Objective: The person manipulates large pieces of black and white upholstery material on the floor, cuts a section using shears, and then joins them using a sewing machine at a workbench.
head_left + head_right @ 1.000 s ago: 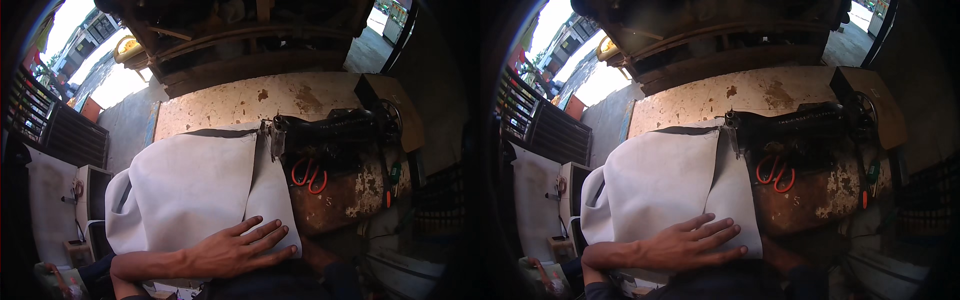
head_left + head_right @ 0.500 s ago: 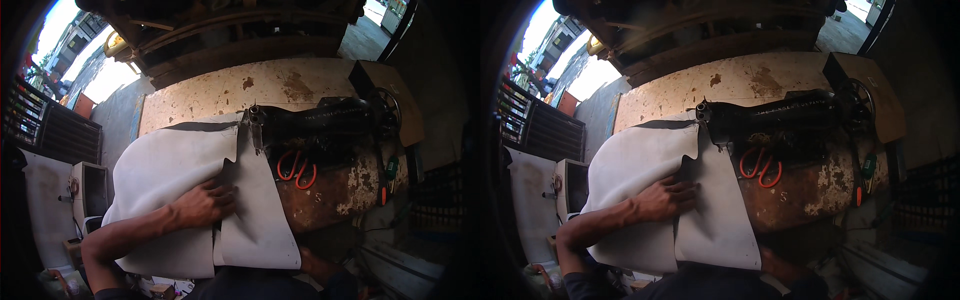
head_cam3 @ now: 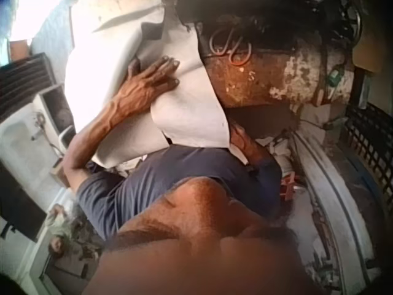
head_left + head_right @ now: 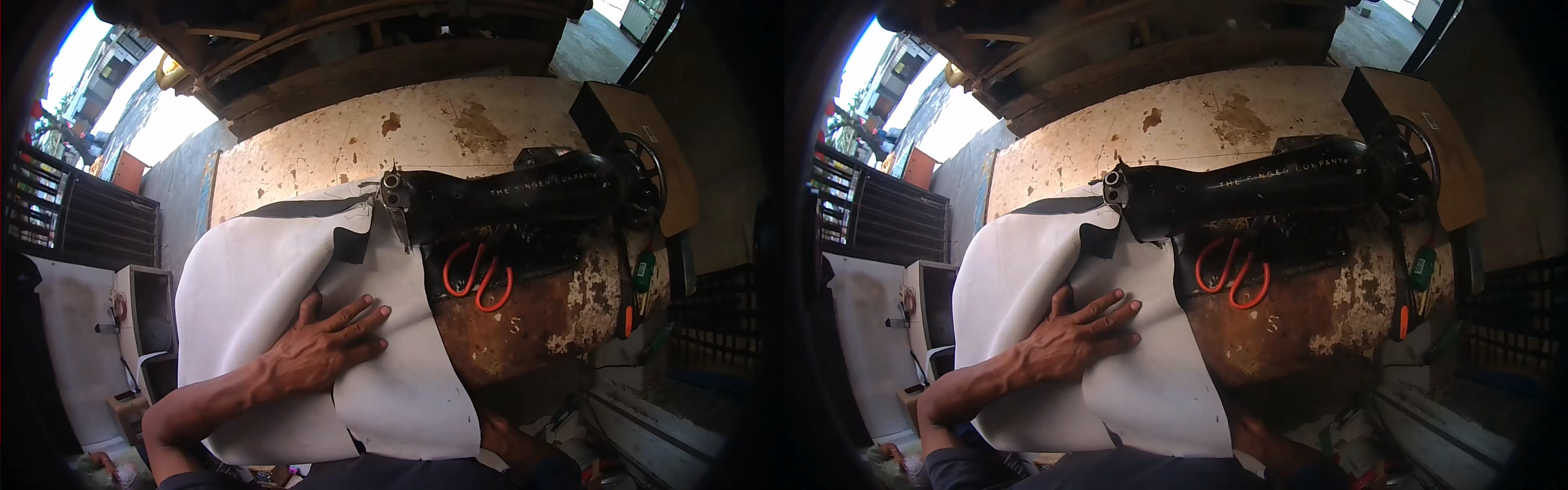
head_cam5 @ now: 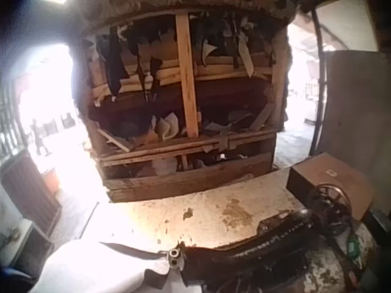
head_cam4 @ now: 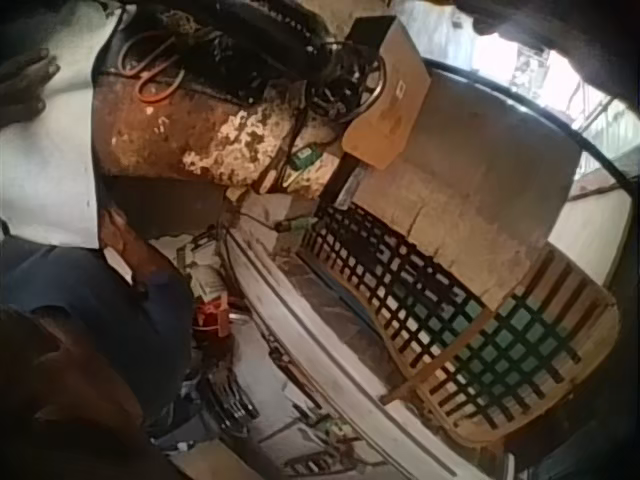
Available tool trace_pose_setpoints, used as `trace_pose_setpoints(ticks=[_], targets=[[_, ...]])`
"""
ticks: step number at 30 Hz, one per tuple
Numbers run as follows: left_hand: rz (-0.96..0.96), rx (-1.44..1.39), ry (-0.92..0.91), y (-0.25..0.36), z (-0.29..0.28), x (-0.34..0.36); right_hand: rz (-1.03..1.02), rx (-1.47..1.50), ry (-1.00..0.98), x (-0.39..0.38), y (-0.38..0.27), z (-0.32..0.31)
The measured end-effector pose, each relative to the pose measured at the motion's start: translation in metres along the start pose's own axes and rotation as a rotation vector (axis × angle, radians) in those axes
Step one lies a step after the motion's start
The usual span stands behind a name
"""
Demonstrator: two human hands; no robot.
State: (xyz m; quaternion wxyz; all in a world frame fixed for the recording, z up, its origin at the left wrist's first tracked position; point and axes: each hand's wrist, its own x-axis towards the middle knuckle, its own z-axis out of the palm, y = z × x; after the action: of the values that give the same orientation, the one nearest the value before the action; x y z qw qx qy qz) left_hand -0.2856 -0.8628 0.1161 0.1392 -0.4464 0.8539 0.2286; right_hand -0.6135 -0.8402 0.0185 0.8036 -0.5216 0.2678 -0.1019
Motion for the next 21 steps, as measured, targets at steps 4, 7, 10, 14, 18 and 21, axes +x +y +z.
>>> trace_pose_setpoints(ticks=[4, 7, 10, 14, 18, 21], targets=[[0.071, -0.083, -0.095, -0.003, 0.006, -0.014, 0.064, 0.173, -0.011, 0.006, 0.026, 0.006], [0.037, -0.202, -0.134, -0.012, -0.005, -0.013, 0.134, 0.288, 0.012, 0.002, 0.037, 0.017], [0.081, -0.332, -0.091, -0.017, -0.009, -0.016, 0.168, 0.332, 0.032, -0.002, 0.041, 0.018], [0.07, -0.188, -0.153, -0.008, -0.034, -0.018, -0.1, 0.048, -0.013, -0.003, 0.04, 0.003], [0.063, -0.247, -0.118, -0.01, -0.023, -0.017, -0.502, -0.546, -0.026, 0.014, 0.006, -0.018], [0.084, -0.311, -0.075, -0.016, -0.022, -0.02, -0.594, -0.922, 0.254, 0.018, -0.042, -0.027]])
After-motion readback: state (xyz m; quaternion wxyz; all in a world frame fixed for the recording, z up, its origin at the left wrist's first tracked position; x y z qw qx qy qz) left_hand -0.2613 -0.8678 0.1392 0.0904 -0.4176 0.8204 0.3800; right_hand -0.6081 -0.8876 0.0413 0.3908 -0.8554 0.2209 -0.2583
